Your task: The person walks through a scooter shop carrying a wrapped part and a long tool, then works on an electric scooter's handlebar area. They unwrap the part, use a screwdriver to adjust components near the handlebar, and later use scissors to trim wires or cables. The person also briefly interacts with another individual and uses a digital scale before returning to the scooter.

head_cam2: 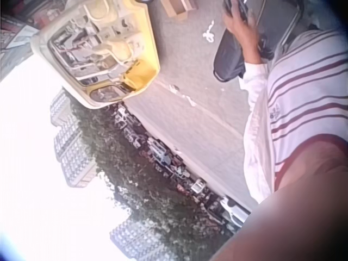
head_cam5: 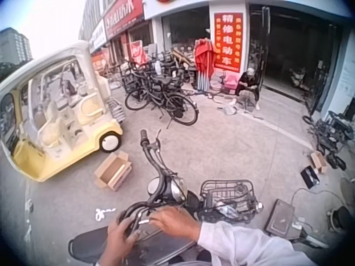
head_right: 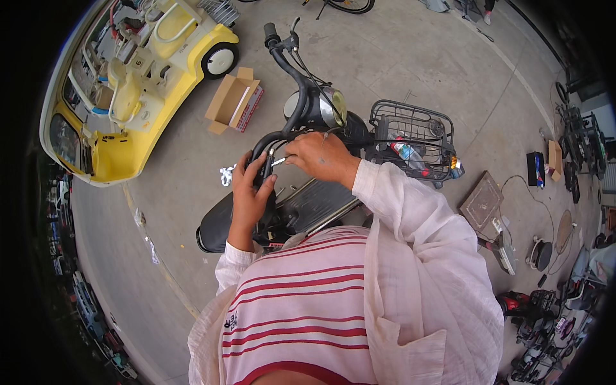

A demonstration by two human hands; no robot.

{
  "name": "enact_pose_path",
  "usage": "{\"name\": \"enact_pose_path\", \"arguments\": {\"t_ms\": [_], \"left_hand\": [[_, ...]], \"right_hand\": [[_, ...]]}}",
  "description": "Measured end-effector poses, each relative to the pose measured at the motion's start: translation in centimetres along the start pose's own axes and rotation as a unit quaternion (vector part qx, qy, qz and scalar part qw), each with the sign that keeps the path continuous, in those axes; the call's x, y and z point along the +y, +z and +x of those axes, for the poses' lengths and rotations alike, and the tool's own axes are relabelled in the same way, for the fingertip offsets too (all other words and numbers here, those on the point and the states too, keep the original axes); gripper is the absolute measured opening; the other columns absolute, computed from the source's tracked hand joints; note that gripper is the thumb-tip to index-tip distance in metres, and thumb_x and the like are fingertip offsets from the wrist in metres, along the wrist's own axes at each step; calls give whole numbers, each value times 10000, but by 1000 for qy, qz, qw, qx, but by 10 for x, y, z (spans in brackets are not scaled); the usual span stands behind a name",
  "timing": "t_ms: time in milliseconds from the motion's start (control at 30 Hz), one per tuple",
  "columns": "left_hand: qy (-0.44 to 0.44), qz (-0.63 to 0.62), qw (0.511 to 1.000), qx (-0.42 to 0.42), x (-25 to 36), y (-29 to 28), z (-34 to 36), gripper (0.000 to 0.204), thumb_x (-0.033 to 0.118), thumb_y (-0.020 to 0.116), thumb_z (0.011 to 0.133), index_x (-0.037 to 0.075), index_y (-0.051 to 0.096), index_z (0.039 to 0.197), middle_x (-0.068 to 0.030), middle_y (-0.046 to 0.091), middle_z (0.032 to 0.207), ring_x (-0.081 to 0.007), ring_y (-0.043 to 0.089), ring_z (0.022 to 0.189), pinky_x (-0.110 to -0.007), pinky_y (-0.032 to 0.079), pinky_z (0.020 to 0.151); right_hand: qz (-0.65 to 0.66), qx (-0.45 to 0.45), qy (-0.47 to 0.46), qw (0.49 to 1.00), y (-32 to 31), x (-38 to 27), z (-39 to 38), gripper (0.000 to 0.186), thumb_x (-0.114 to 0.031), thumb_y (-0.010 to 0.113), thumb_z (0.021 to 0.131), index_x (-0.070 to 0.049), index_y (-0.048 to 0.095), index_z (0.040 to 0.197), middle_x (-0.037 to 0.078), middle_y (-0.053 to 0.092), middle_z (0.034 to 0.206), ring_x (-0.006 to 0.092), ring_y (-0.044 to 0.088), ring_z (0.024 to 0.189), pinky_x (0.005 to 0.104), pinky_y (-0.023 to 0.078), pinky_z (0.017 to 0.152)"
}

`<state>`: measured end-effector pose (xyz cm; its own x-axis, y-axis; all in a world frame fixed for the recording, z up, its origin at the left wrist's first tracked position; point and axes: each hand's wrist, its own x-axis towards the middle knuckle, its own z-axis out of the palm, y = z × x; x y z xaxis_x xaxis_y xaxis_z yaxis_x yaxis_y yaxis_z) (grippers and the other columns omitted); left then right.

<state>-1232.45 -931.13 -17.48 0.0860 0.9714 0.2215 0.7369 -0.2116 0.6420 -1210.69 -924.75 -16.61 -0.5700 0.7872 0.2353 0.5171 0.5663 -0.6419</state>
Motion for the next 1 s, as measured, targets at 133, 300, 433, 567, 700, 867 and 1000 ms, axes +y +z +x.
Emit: {"name": "enact_pose_path", "arguments": {"t_ms": [133,300,433,567,700,867,1000], "left_hand": [[1,3,1000,3,0,-1,0,522,200,753,769,159,605,1268,-199,483,1346,-369,477,1208,-431,352,1019],[1,-1,1000,9,1,-2,1,525,211,760,760,165,610,1261,-195,497,1327,-371,488,1192,-433,364,1004],[10,5,1000,18,-1,-1,0,526,216,762,756,169,612,1258,-195,503,1321,-371,494,1186,-435,371,993],[18,15,1000,22,-1,-1,0,529,220,761,757,174,609,1262,-192,504,1321,-365,494,1187,-441,366,991],[19,19,999,25,-3,-2,-1,530,231,760,757,195,609,1264,-188,506,1321,-360,495,1188,-445,356,994],[17,34,999,32,-4,-4,-3,555,251,763,745,209,597,1273,-182,512,1316,-359,498,1190,-448,356,988],[5,19,999,30,-3,-6,1,664,270,767,733,138,512,1331,-170,520,1310,-344,504,1188,-444,355,982]], "right_hand": [[-9,19,37,999,5,-12,-10,168,-256,614,865,-91,648,866,115,637,795,346,630,768,451,494,654],[30,44,109,993,1,-27,-21,191,-248,632,853,-62,660,888,127,637,790,360,618,738,437,468,610],[28,49,103,993,3,-26,-22,183,-257,608,864,-75,632,864,120,644,806,363,623,749,452,477,607],[28,49,127,990,3,-26,-20,180,-254,610,862,-75,634,865,126,645,794,366,622,747,461,472,604],[47,26,113,992,1,-27,-19,200,-255,614,865,-56,629,863,146,644,784,382,616,744,462,469,614],[117,-18,110,987,4,-14,-4,269,-257,579,927,4,629,884,151,642,758,290,609,650,380,478,612],[298,-90,270,911,14,-8,41,400,-341,634,903,18,621,730,82,575,635,201,550,541,337,462,520]]}}
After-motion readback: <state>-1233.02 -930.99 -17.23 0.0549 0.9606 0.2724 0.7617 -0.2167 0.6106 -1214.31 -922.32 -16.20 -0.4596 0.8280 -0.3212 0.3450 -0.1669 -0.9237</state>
